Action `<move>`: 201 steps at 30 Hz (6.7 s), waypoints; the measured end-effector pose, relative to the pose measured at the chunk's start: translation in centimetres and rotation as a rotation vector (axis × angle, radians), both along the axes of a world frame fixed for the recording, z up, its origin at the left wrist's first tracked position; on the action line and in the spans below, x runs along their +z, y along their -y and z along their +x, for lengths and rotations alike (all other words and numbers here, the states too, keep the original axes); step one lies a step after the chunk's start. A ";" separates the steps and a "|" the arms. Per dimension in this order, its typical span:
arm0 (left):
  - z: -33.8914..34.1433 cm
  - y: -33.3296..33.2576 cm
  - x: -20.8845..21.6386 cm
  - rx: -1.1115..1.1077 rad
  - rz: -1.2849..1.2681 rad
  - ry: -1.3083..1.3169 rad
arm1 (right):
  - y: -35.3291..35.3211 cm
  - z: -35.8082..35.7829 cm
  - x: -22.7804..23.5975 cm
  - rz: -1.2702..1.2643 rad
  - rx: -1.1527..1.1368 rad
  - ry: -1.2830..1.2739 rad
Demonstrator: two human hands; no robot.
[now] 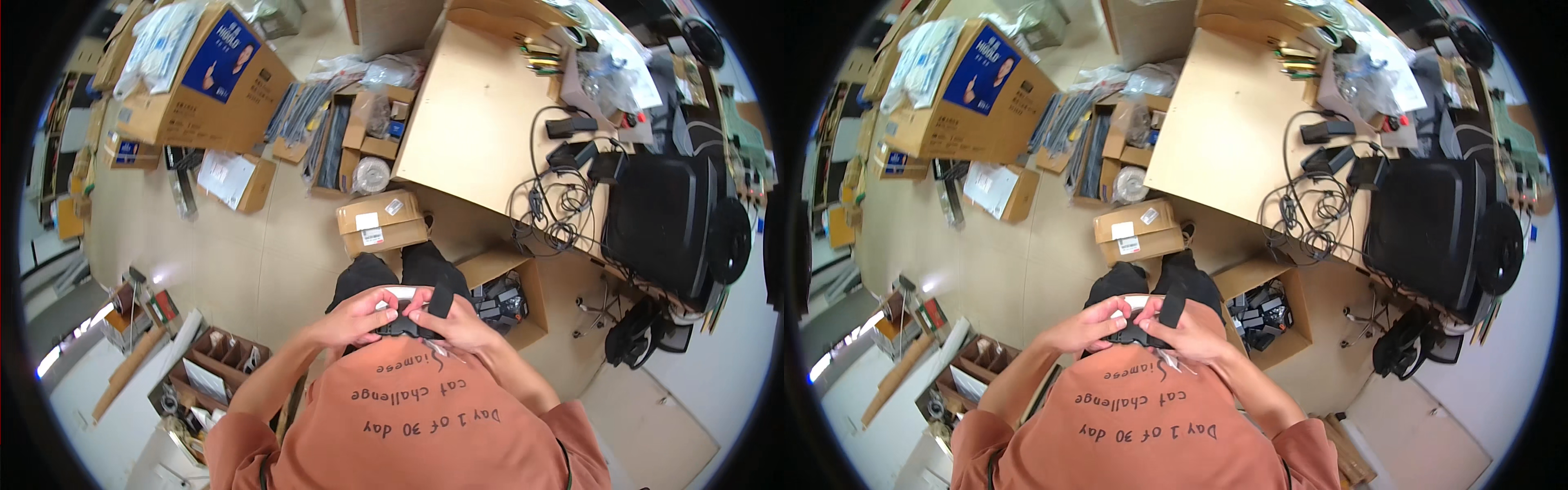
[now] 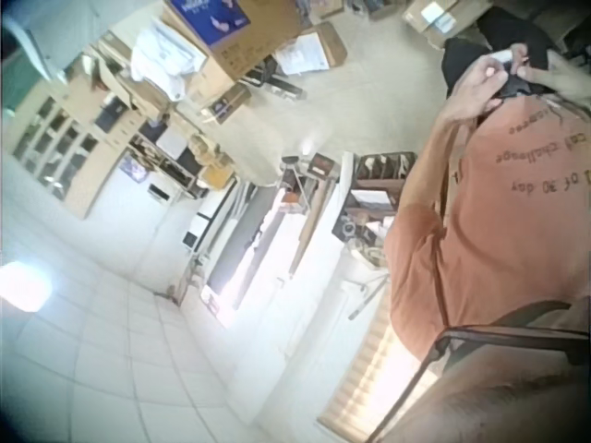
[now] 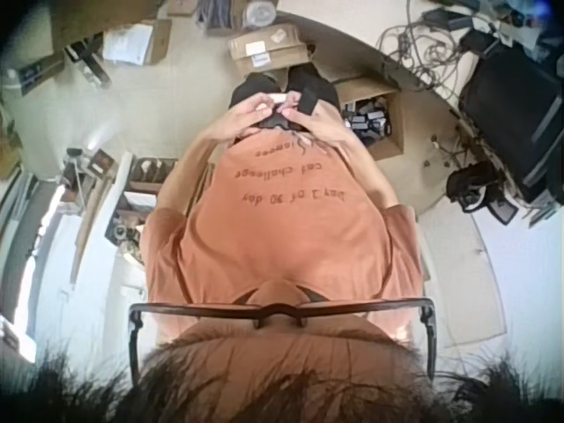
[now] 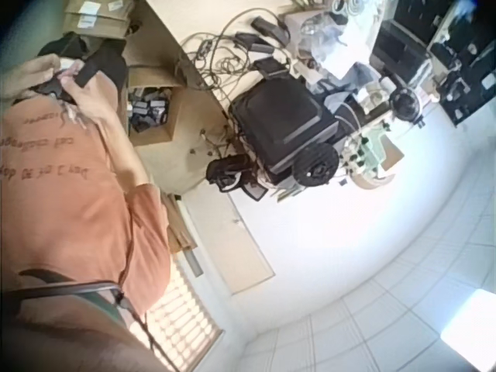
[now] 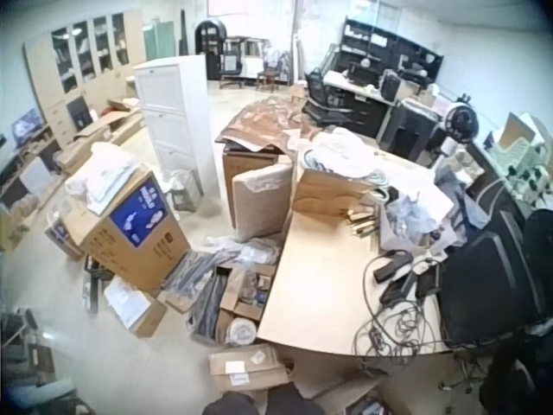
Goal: Connecting and organizing power banks and charging cables on a desk.
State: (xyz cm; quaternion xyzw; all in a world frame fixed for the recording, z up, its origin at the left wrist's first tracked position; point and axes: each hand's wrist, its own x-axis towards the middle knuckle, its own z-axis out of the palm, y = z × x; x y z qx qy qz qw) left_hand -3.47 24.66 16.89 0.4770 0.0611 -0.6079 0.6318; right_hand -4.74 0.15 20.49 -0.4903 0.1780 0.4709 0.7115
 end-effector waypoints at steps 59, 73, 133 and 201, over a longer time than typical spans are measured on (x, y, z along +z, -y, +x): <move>-26.4 48.3 -56.4 -0.675 0.154 -0.192 | 41.5 -42.7 -69.0 -1.395 -0.375 0.133; -19.8 46.4 -12.9 0.060 0.036 0.529 | 35.0 -33.4 -14.2 -1.034 -0.896 0.698; 28.5 30.2 -10.6 0.239 0.596 1.425 | 22.7 28.0 -16.3 0.165 -1.642 0.250; 28.7 38.5 -8.0 0.462 0.531 1.723 | 42.5 31.6 -11.5 -1.293 0.303 1.064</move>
